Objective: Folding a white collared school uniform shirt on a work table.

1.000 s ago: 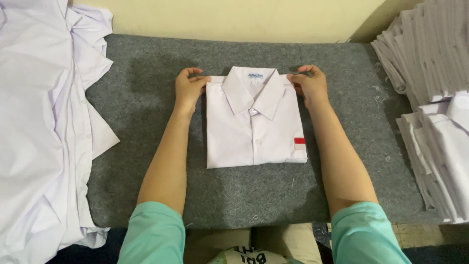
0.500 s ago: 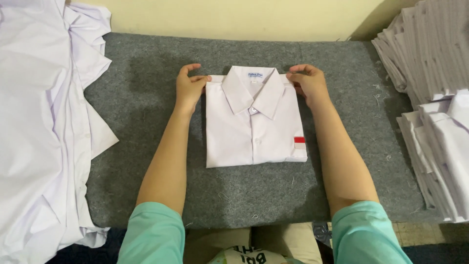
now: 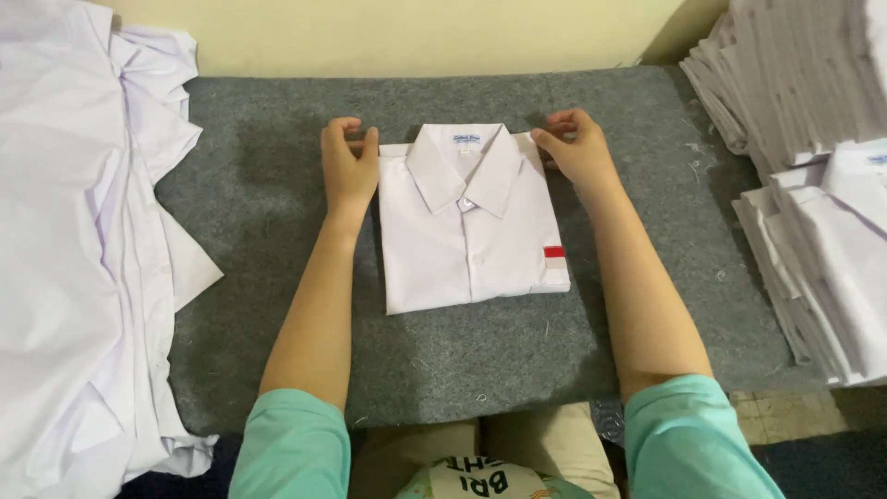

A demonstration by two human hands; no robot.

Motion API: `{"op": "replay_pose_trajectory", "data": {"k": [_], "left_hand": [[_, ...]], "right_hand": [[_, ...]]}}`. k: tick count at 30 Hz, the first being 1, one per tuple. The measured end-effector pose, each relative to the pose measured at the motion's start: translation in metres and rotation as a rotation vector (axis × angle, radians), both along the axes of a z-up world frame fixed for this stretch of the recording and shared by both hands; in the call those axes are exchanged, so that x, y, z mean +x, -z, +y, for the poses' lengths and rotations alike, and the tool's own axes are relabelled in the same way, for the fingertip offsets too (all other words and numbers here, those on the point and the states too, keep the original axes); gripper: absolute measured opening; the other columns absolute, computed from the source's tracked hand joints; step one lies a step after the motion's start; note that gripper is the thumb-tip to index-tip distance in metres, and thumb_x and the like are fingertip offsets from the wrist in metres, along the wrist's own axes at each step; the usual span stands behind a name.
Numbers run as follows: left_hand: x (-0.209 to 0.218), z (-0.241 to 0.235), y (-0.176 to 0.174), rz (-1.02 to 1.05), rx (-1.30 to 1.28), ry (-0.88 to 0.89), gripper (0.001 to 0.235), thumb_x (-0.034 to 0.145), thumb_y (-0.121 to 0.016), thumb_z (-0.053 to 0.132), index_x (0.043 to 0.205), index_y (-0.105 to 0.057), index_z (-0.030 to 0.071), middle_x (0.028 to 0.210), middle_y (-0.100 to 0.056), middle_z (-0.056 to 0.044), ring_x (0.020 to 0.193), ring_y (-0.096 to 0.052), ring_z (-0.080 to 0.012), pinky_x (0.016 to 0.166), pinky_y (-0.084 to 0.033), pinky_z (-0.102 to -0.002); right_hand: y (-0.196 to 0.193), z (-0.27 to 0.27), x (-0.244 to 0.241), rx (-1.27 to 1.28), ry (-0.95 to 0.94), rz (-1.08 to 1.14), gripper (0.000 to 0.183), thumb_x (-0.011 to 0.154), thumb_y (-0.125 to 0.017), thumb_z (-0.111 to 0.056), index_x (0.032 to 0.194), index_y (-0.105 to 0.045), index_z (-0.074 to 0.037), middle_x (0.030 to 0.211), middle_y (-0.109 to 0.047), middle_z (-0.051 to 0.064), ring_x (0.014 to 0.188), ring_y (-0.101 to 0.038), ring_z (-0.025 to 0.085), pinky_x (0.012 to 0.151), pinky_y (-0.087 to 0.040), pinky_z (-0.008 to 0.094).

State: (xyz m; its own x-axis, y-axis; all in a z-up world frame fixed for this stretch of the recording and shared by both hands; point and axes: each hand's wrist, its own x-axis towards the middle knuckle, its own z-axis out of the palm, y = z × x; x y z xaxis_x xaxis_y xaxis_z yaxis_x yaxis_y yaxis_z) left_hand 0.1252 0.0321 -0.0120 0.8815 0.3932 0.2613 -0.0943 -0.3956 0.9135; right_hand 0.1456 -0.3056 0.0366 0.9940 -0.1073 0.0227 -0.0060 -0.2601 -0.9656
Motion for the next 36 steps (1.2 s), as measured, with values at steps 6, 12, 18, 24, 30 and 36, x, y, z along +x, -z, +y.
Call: {"op": "replay_pose_trajectory", "data": {"k": [6,12,18,24,30,36], "left_hand": [[-0.044,-0.085,-0.044,-0.358,0.618,0.120,0.036,0.096,-0.073,0.023,0.126,-0.053,0.016,0.120,-0.053,-0.002,0.118,-0.054,-0.0258,0.087,-0.051,-0.045],[-0.101,-0.171,-0.047,-0.082,0.710,0.575,0.055,0.103,-0.055,0.055,0.140,-0.056,0.014,0.154,-0.047,-0.016,0.153,-0.025,-0.0391,0.112,-0.022,-0.075],[-0.107,-0.182,-0.045,0.198,0.882,0.536,0.070,0.105,-0.036,0.061,0.156,-0.043,0.014,0.169,-0.028,-0.015,0.159,-0.005,-0.0337,0.117,0.010,-0.072],[-0.102,-0.184,-0.027,0.180,0.888,0.466,0.067,0.104,-0.039,0.064,0.155,-0.044,0.021,0.170,-0.028,-0.007,0.159,-0.009,-0.0288,0.118,0.007,-0.073],[-0.077,-0.162,0.002,0.106,0.646,0.487,0.053,0.109,-0.041,0.056,0.142,-0.056,0.018,0.165,-0.037,-0.006,0.158,-0.018,-0.0255,0.119,0.005,-0.069],[-0.078,-0.052,-0.008,-0.260,0.536,-0.082,0.043,0.082,-0.083,0.020,0.117,-0.057,0.021,0.119,-0.054,0.001,0.111,-0.056,-0.0272,0.080,-0.054,-0.049]], "right_hand": [[-0.056,-0.037,-0.100,-0.487,-0.194,0.113,0.037,0.103,-0.067,-0.030,0.080,-0.074,-0.002,0.065,-0.065,0.013,0.056,-0.059,0.022,0.048,-0.046,0.034],[-0.029,-0.039,-0.187,-0.094,-0.228,0.371,0.028,0.093,-0.069,-0.011,0.106,-0.071,0.014,0.096,-0.068,0.027,0.067,-0.063,0.023,0.047,-0.058,0.031],[0.022,-0.044,-0.192,0.017,-0.102,0.225,0.020,0.092,-0.077,-0.013,0.100,-0.073,0.005,0.082,-0.071,0.016,0.037,-0.050,0.013,0.029,-0.041,0.026],[0.039,-0.047,-0.187,-0.367,-0.126,0.165,0.027,0.093,-0.078,-0.031,0.094,-0.079,-0.004,0.069,-0.069,0.010,0.064,-0.059,0.019,0.057,-0.048,0.031],[0.029,-0.042,-0.187,-0.680,-0.184,0.134,0.032,0.096,-0.074,-0.035,0.097,-0.077,-0.004,0.076,-0.072,0.015,0.072,-0.072,0.031,0.060,-0.054,0.038],[-0.004,-0.041,-0.169,-0.613,-0.259,0.151,0.031,0.095,-0.072,-0.029,0.106,-0.075,-0.001,0.094,-0.076,0.025,0.091,-0.073,0.044,0.074,-0.058,0.050]]}}
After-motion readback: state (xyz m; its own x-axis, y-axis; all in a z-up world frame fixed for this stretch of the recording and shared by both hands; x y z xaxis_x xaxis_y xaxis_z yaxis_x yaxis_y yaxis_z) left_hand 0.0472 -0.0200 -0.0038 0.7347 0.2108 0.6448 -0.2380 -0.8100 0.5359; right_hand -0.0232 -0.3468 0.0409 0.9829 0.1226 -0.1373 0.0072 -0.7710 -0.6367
